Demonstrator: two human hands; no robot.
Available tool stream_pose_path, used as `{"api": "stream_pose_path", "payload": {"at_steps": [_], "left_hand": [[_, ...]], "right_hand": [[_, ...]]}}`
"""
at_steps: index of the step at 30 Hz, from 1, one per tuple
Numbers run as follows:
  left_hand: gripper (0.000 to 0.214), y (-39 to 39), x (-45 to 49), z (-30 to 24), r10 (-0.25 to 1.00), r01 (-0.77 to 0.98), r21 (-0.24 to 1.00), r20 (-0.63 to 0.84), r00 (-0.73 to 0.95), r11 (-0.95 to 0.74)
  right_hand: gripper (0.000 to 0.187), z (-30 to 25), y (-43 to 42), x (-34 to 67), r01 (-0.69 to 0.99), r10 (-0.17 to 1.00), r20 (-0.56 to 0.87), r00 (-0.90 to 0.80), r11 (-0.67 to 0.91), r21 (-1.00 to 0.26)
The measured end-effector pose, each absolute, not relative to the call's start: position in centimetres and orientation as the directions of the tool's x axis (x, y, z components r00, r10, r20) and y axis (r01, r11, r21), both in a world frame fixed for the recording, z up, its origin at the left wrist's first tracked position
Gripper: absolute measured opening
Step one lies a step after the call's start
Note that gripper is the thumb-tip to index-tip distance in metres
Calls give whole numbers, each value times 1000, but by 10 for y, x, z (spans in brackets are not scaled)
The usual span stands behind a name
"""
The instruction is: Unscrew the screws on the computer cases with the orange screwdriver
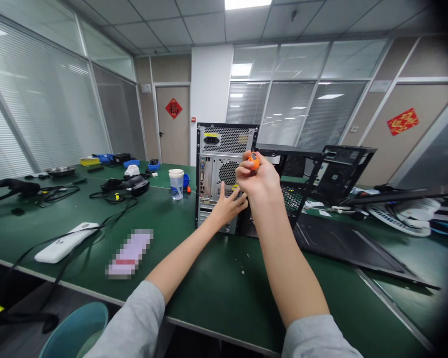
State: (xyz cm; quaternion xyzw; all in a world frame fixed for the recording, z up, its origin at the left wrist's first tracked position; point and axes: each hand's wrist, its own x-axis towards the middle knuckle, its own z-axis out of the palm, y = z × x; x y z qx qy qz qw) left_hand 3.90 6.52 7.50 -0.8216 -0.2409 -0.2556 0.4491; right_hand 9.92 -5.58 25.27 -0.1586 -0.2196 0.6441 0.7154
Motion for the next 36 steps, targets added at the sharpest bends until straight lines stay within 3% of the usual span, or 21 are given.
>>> {"api": "stream_pose_path", "payload": {"at_steps": [9, 21, 26, 31, 36], "left_hand": [[33, 63, 36, 74, 159, 625, -605, 644, 748, -493], [33, 66, 37, 71, 143, 631, -594, 662, 736, -499], [33, 68, 38, 69, 132, 638, -594, 673, 728, -491], [34, 68, 38, 68, 98, 642, -597, 691, 716, -480], [34, 69, 39, 66, 98, 649, -584, 702, 706, -488]], "right_hand": [[34, 252, -58, 100, -908, 991, 132, 22, 76, -413], [35, 244, -42, 110, -895, 949, 312, -37, 107, -433], [34, 243, -42, 110, -847, 919, 391, -49, 169, -505], [40, 243, -46, 109, -910, 924, 370, -95, 70, -409], [36, 240, -49, 109, -907, 942, 301, -148, -7, -422]]}}
